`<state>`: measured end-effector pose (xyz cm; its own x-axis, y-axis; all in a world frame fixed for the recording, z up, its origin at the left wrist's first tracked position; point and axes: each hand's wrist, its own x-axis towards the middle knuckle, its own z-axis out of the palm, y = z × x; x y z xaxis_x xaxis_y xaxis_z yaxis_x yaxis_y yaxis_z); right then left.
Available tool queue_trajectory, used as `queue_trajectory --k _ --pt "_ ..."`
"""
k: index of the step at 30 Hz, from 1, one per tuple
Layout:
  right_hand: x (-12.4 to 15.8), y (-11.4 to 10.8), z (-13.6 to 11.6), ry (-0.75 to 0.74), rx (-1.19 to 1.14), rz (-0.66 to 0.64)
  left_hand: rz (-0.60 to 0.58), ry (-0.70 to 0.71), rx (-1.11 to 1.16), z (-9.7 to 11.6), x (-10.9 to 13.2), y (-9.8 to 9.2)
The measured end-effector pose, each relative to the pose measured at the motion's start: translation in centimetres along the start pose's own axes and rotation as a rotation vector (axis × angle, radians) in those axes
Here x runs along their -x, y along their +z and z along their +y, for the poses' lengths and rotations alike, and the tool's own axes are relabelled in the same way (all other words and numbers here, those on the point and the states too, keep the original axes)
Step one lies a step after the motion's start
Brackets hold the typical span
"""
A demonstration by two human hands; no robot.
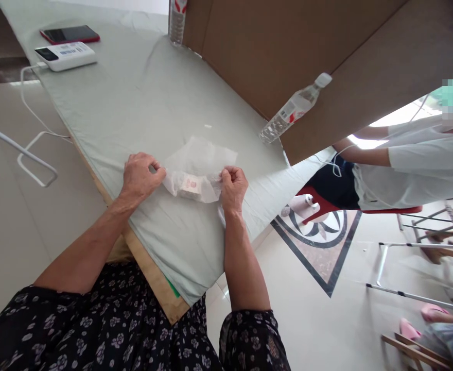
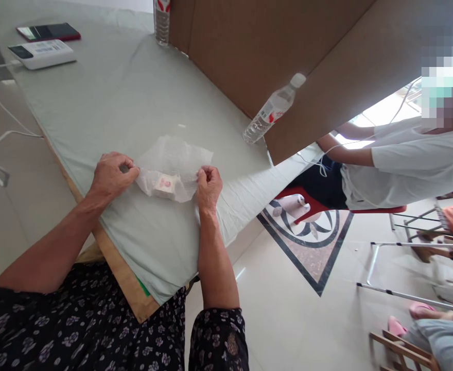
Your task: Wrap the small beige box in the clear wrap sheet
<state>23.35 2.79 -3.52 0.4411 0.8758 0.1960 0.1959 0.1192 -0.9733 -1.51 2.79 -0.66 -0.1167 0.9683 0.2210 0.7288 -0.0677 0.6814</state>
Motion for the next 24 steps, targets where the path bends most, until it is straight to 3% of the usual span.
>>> queue_trajectory --k 6,9,12,15,18,21,24 --pt "0.9 -1.6 -1.2 -0.122 0.235 0.128 0.038 0.016 -0.058 -1.0 0.5 -0.1" --pt "2.5 -1.9 -3.2 -0.180 0.262 0.024 0.075 0.166 0.021 0.6 1.6 -1.6" --pt "3.8 -1.4 -4.4 -0.201 0.270 -0.164 -0.029 0.422 0.111 2.8 2.1 -2.4" --pt "4.4 -0.8 -4.2 -0.142 0.314 -0.254 -0.229 0.520 0.122 3.9 1.6 -1.7" --pt "4.4 -0.7 -3.9 -0.122 0.334 -0.273 -0.408 0.452 0.064 3.7 0.6 -0.6" --pt "4.9 -1.5 -4.6 -0.192 0.262 -0.333 -0.427 0.319 0.073 2.8 0.0 -0.7" --pt "6.0 -2.8 -5.6 -0.203 0.216 -0.574 -0.434 0.207 0.166 2.0 -0.1 -2.0"
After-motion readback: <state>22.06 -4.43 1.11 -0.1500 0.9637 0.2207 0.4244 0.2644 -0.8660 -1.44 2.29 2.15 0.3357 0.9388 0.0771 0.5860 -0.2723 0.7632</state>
